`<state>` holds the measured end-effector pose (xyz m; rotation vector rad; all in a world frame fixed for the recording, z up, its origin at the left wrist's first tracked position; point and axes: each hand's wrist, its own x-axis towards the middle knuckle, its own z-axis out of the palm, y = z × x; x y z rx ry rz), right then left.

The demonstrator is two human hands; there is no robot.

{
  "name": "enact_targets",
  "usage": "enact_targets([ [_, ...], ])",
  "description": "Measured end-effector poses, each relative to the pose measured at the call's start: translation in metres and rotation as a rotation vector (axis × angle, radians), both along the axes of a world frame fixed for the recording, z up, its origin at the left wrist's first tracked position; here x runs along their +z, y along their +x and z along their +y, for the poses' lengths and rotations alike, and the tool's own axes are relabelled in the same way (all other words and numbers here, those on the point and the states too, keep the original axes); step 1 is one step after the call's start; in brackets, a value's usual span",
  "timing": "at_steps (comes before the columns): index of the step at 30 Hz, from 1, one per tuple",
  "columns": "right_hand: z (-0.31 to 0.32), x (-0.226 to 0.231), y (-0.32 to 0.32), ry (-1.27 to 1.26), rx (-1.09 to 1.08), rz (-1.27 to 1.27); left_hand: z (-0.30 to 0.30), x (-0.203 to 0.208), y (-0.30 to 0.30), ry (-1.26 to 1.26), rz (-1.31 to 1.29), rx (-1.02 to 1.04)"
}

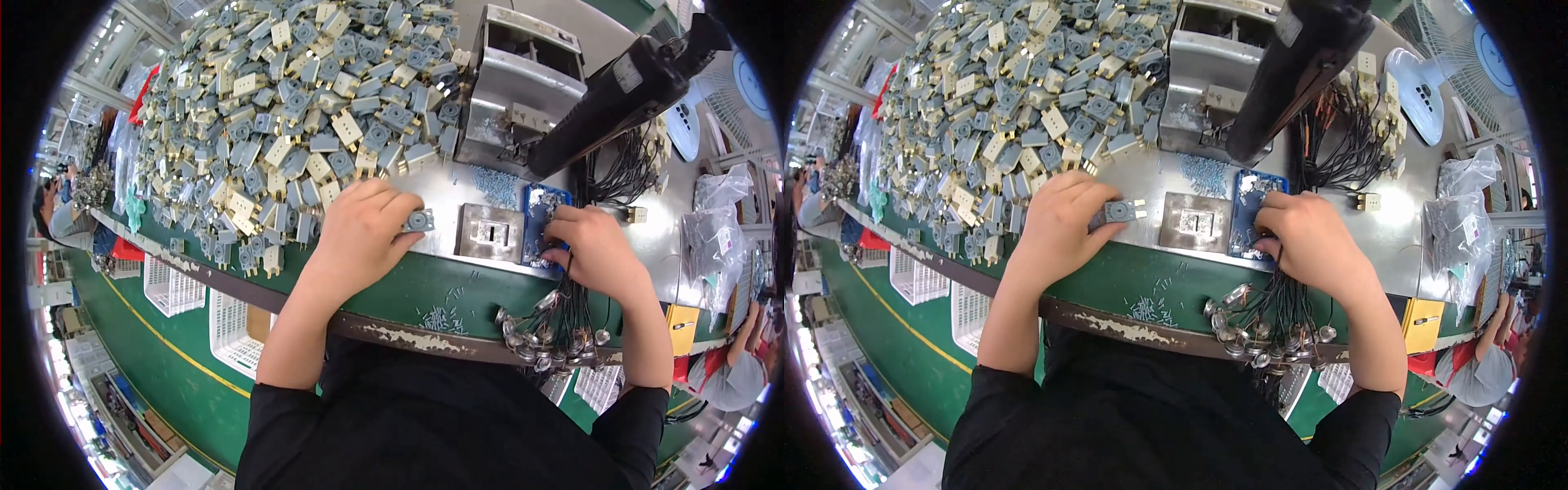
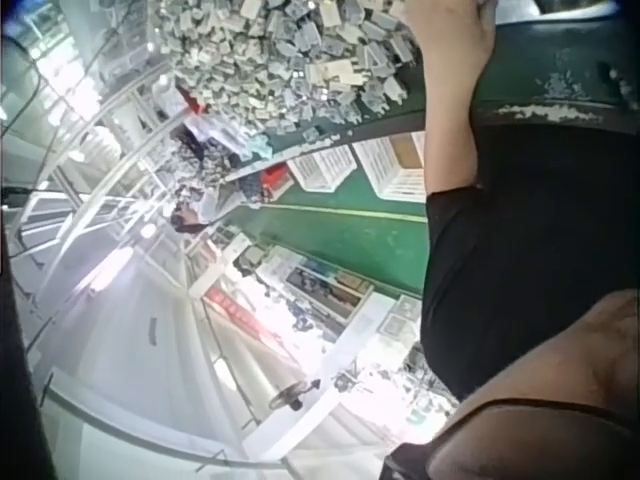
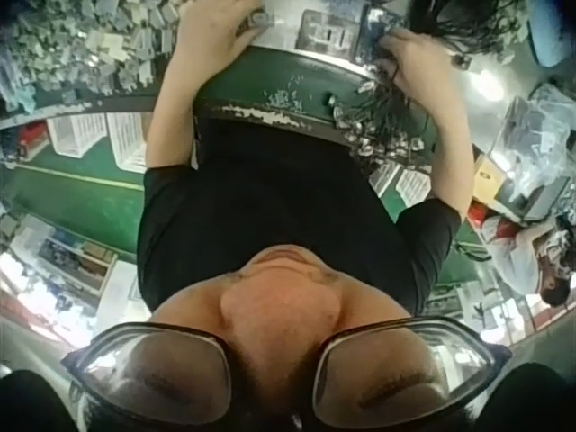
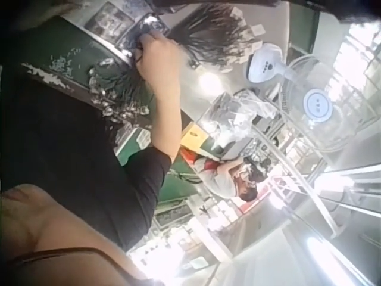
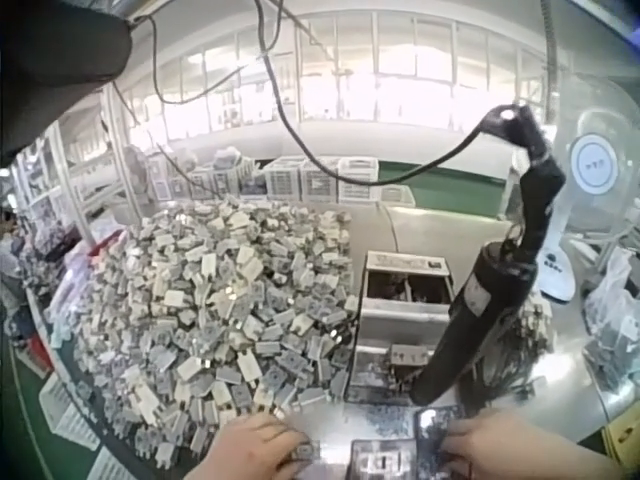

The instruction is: Assembling small electronic components with wiring using a power tool on a factory production line.

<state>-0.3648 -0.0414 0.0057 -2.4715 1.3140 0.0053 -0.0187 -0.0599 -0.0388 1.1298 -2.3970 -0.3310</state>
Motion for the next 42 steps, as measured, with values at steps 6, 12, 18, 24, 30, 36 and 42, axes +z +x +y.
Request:
enact_targets([
  [6,0.004,-0.007,-0.004,-0.015,0.018,0.009,0.008,0.014,-0.003,0.123,0.232,-0.059],
  [12,0.008,-0.009,-0.008,-0.096,-0.022,-0.137,0.003,0.023,-0.018,0.142,0.33,-0.159],
  [18,0.012,-0.008,-0.015,-0.191,-0.064,-0.351,-0.005,0.009,-0.072,0.076,0.374,-0.142],
  [24,0.011,0.002,-0.027,-0.269,0.087,-0.404,-0.007,-0.008,-0.084,0.091,0.271,-0.203],
  [30,0.016,-0.002,-0.026,-0.291,0.04,-0.466,-0.005,0.009,-0.065,0.698,0.49,-0.123],
  [36,0.013,0.0,-0.026,-0.279,0.086,-0.493,-0.002,-0.014,-0.078,0.259,0.38,-0.19],
  [42,0.011,-0.004,-0.025,-0.295,0.14,-0.532,0.002,-0.023,-0.076,0.358,0.416,-0.133],
])
